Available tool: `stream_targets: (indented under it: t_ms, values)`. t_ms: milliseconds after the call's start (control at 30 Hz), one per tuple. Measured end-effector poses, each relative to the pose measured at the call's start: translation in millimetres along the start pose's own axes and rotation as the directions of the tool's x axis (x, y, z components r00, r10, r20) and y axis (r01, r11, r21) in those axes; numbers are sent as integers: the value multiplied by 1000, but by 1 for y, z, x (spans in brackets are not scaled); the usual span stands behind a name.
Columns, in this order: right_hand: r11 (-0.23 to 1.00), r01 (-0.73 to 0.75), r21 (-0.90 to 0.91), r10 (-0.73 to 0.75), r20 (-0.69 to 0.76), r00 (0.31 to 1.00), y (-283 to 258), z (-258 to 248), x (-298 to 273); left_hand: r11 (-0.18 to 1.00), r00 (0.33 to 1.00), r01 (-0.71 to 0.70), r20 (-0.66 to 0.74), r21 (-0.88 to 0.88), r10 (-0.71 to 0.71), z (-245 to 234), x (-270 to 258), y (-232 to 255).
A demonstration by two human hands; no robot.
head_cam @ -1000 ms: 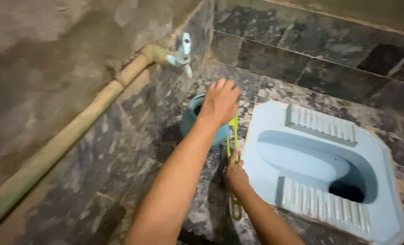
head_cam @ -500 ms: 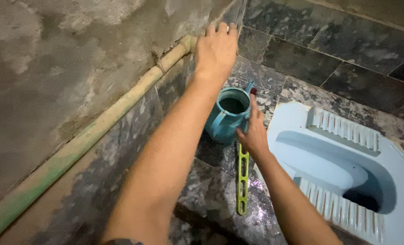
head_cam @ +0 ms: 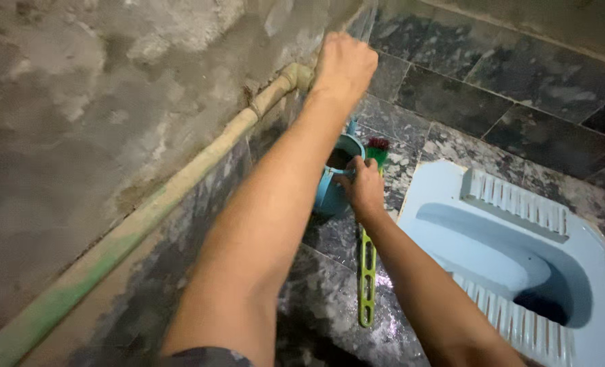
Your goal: The person cleans a squat toilet using a pitcher to pour water and a long-handled brush to scrub the porcelain surfaces and the floor area around it.
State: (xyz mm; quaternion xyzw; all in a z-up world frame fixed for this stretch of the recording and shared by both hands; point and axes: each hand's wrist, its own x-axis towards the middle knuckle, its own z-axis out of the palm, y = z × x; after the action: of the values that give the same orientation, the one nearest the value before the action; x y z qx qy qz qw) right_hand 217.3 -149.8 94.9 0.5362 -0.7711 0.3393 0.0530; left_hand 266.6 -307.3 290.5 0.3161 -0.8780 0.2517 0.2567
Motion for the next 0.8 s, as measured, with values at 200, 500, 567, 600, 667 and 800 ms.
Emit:
stream_targets:
  t_ms: [200, 500, 567, 600, 667, 800]
  values:
    - [999, 32, -24, -33, -47, 998, 13, 20, 2, 834, 889, 453, 89, -315, -449, -3, -10, 15]
    - [1000, -17, -14, 16, -43, 999, 13, 21, 15, 586, 754, 650, 310, -484, -580, -58, -51, 18]
    - [1000, -10, -18, 9, -26, 1000, 12, 18, 14, 619, 773, 628, 284, -471, -568, -62, -58, 16]
    - [1000, -2, -7, 2, -23, 1000, 10, 17, 13, 635, 780, 619, 270, -463, -564, -62, -62, 15]
    - [1000, 16, 16, -16, -22, 1000, 8, 13, 13, 639, 780, 617, 248, -459, -575, -65, -62, 15]
    - [998, -59, 1, 59, 21, 998, 4, 12, 19, 632, 789, 597, 219, -495, -574, -70, -62, 13]
